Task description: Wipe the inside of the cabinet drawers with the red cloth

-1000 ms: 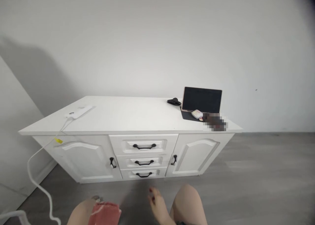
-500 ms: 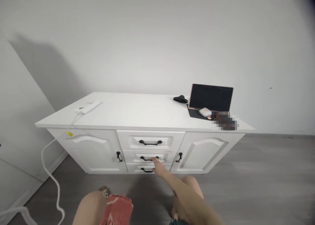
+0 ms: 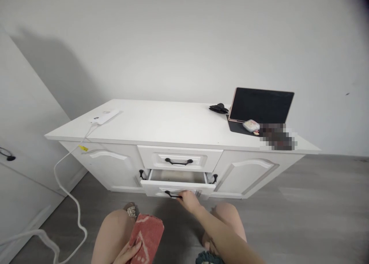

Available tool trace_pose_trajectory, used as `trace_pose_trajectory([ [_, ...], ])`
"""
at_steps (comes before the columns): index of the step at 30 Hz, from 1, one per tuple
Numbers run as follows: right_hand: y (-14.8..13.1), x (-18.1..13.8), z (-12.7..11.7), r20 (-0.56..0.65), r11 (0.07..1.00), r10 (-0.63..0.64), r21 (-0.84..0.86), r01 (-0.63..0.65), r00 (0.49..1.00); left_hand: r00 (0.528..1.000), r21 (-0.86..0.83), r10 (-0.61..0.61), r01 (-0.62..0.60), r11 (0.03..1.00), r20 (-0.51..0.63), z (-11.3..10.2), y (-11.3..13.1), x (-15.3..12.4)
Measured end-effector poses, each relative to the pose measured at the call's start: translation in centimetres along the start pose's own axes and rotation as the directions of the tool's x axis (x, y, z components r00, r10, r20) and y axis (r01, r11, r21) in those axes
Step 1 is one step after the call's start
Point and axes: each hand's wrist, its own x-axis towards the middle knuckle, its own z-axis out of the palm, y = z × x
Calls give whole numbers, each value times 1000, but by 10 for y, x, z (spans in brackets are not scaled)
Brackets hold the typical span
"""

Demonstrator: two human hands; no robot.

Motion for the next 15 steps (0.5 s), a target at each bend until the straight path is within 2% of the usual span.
trace_pose_trajectory([
  [5,-11,-37,14,20,998,-56,9,55,998,1000,53,-1,1,999,2,1,1,4],
  [11,-22,-65,32,34,999,-27,20,27,999,998,126,8,-1,992,-55,-17,-5,5],
  [15,-28,-73,41,80,1000,2,13,-3,997,997,77,-79,80,994,-26,-23,-7,23],
])
